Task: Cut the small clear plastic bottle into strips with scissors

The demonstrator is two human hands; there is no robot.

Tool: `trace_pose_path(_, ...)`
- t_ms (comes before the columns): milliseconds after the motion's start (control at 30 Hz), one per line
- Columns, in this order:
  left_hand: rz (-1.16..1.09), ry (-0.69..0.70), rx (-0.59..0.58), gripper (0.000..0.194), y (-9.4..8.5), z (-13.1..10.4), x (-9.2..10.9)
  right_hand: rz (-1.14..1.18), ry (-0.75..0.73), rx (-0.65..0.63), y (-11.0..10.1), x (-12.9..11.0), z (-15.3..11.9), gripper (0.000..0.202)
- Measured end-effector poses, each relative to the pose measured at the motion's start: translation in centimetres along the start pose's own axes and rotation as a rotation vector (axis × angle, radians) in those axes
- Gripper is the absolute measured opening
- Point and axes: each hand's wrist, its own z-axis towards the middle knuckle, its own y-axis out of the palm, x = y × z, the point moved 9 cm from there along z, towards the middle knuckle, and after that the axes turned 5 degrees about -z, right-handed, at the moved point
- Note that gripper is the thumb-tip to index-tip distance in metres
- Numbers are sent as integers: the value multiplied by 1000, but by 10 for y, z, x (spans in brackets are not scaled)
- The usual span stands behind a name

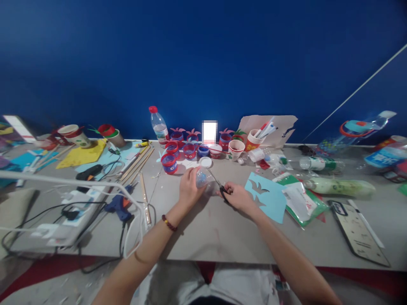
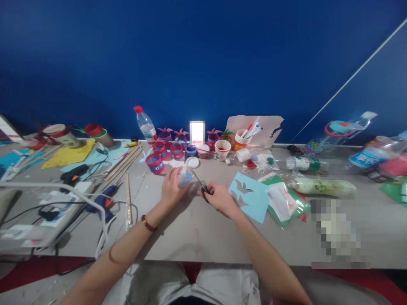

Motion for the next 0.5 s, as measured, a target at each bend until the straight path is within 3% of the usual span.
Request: trace_pose_path(500, -24, 39, -2, 57, -4, 2, 6, -41, -81, 55, -4, 1, 6, 43)
